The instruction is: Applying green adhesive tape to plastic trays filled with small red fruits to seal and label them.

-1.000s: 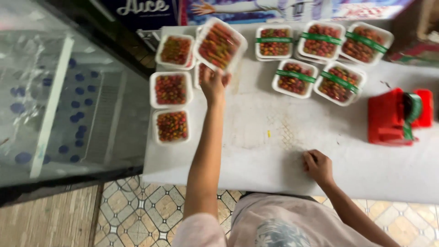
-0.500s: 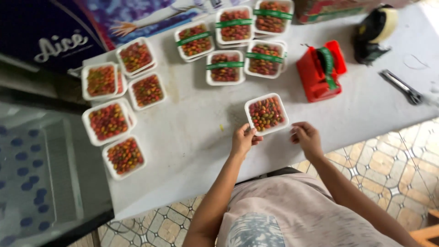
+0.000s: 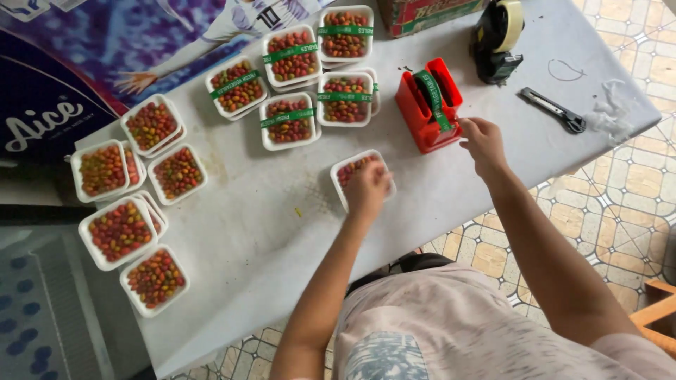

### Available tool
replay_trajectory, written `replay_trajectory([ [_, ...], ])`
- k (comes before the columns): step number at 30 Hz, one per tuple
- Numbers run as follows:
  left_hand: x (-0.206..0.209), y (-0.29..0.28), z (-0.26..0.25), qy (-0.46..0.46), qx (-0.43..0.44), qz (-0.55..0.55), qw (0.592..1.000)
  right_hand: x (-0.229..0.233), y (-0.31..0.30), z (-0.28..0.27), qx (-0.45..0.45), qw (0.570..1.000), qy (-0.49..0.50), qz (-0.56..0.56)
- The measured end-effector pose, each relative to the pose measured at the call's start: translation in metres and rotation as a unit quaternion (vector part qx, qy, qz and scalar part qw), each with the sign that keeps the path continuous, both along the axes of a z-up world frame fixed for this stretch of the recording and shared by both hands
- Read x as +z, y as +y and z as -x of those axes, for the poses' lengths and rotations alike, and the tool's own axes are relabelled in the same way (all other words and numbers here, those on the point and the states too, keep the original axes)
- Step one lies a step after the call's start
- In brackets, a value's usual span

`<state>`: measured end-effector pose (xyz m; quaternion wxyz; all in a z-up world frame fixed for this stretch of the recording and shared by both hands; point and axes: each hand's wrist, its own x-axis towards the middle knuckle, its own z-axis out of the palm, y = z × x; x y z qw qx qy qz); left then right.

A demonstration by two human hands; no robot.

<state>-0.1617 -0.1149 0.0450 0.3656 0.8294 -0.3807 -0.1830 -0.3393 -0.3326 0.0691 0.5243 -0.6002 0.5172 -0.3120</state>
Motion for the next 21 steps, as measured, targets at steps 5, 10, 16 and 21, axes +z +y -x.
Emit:
replay_trajectory([
  [5, 0.025, -0.097, 0.061, 0.044, -0.084, 0.013, 0.995, -0.012, -0.018, -0.023, 0.063, 0.991, 0.117, 0.001],
  [10, -0.018, -0.140, 0.064, -0.047, -0.059, -0.017, 0.997, -0.010, -0.028, -0.020, 0.075, 0.988, 0.128, 0.039],
  [16, -0.003, -0.133, 0.067, -0.019, -0.063, -0.033, 0.997, 0.041, 0.024, 0.026, 0.138, 0.972, 0.119, 0.147],
  [21, -0.002, -0.134, 0.075, 0.056, 0.028, -0.039, 0.997, 0.082, 0.080, 0.088, 0.118, 0.989, 0.078, -0.042],
])
